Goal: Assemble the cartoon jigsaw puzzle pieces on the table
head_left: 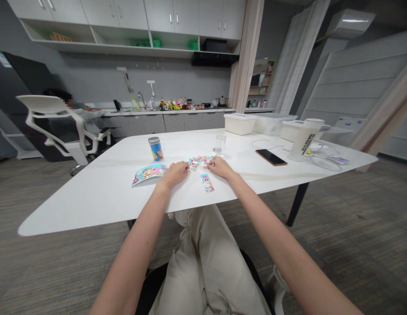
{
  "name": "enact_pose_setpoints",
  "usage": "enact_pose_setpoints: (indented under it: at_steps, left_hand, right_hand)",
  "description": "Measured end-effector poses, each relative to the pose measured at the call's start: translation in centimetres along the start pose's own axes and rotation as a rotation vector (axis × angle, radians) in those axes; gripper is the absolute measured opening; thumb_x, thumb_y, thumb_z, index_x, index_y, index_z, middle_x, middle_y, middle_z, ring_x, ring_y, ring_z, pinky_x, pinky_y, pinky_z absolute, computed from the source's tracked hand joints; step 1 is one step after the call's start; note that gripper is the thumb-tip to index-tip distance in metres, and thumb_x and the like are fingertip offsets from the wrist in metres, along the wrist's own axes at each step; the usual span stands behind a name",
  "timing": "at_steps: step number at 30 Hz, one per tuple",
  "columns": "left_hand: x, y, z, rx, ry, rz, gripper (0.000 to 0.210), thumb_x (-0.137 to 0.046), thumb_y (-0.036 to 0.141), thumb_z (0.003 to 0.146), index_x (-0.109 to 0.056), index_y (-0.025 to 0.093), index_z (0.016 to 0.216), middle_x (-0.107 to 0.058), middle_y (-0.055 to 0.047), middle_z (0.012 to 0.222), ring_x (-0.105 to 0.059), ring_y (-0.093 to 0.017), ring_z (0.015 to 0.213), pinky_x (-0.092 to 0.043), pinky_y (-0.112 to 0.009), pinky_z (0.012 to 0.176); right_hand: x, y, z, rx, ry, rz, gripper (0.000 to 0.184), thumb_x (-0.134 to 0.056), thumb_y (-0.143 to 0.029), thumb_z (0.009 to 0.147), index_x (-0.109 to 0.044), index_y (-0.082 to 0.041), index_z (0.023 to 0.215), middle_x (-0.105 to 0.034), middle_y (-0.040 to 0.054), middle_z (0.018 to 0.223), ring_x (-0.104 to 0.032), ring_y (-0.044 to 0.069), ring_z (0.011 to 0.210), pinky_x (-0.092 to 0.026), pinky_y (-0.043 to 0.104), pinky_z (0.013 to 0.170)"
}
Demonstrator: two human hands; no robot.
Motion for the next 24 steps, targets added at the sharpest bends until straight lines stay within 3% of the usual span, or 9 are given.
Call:
enact_pose_setpoints:
  at_steps: [7, 13, 17, 24]
  left_hand:
    - [0.0, 0.0, 0.0, 0.004, -0.003, 0.006, 0.023, -0.044, 0.016, 0.087, -0.063, 0.019, 0.100, -0.069, -0.008, 0.104, -0.063, -0.023, 0.098, -0.045, -0.034, 0.088]
    - [0.0, 0.0, 0.0, 0.009, -0.007, 0.011, 0.022, -0.045, 0.015, 0.086, -0.062, 0.020, 0.100, -0.069, -0.007, 0.104, -0.063, -0.022, 0.099, -0.045, -0.033, 0.086]
    - [0.0, 0.1, 0.0, 0.011, -0.007, 0.016, 0.022, -0.046, 0.015, 0.087, -0.062, 0.018, 0.100, -0.068, -0.009, 0.105, -0.063, -0.023, 0.099, -0.044, -0.034, 0.085]
    - [0.2, 0.2, -0.2, 0.014, 0.001, 0.014, 0.021, -0.046, 0.018, 0.088, -0.063, 0.018, 0.101, -0.069, -0.008, 0.102, -0.064, -0.023, 0.097, -0.045, -0.034, 0.084]
  right_hand:
    - [-0.1, 0.5, -0.1, -0.061, -0.005, 0.011, 0.023, -0.059, -0.021, 0.088, -0.078, -0.021, 0.101, -0.066, 0.0076, 0.100, -0.060, 0.020, 0.093, -0.044, 0.028, 0.085]
    - [1.1, 2.4, -0.3, -0.295, 0.104, 0.000, 0.037, -0.049, -0.007, 0.087, -0.070, -0.016, 0.116, -0.061, 0.0165, 0.121, -0.056, 0.029, 0.113, -0.043, 0.037, 0.097]
    - [1.2, 3.4, -0.7, -0.400, 0.093, -0.008, 0.037, -0.052, -0.008, 0.083, -0.069, -0.014, 0.116, -0.058, 0.0186, 0.127, -0.055, 0.033, 0.118, -0.042, 0.043, 0.099]
    - [0.3, 3.3, -0.6, -0.381, 0.029, 0.031, 0.034, -0.058, -0.005, 0.079, -0.072, -0.015, 0.108, -0.065, 0.0165, 0.122, -0.060, 0.032, 0.113, -0.044, 0.042, 0.097]
Point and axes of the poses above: each hand's wrist, its own z-axis towards the middle knuckle, its own x-axis out of the back of the hand, y = z × x, the point moved 5 cm from there along z, towards the middle knuckle
